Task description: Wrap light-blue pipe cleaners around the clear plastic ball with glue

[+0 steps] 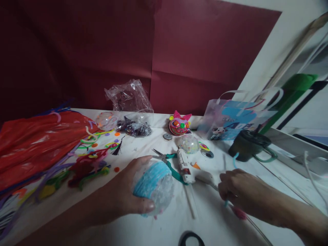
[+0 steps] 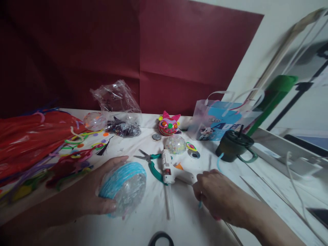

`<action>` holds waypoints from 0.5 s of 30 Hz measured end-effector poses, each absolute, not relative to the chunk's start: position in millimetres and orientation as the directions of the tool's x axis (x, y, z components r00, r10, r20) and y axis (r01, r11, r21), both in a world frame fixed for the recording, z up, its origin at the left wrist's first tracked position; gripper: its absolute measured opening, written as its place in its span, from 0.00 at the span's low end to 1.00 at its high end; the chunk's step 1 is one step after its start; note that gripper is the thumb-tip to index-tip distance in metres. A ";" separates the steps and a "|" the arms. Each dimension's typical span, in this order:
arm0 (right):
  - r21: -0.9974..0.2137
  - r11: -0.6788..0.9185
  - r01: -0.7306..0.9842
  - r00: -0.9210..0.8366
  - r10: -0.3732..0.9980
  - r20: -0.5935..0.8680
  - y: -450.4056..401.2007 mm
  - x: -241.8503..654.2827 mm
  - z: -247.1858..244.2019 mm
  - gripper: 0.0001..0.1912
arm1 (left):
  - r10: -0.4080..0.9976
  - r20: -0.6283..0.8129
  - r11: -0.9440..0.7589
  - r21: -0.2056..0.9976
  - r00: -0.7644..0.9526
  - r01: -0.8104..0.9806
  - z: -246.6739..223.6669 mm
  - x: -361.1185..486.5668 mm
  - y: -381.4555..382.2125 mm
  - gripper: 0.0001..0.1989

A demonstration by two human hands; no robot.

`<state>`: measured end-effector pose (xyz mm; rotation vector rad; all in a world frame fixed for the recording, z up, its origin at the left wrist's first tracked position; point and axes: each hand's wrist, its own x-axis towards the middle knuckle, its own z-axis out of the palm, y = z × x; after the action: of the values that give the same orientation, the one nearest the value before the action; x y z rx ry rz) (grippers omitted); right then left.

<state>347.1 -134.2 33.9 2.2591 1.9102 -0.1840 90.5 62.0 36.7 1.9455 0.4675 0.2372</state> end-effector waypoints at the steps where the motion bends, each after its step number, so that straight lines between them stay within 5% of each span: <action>1: 0.045 -0.144 0.989 0.151 0.963 -0.222 -135.5 347.0 34.9 0.20 | 0.421 -0.053 -0.356 0.909 0.906 0.218 36.7 90.5 62.1 0.43; 8: 0.009 -0.207 0.978 0.204 0.958 -0.201 -126.6 344.4 31.3 0.09 | 0.429 -0.062 -0.334 0.916 0.901 0.222 36.1 90.9 61.1 0.44; 15: 0.093 -0.171 0.981 0.175 0.984 -0.038 -88.9 347.3 1.0 0.18 | 0.427 -0.093 -0.310 0.919 0.900 0.242 33.3 92.1 57.4 0.45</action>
<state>347.3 -88.9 1.0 2.3329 1.9579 0.0468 92.1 57.4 33.3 1.9058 0.4918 0.1986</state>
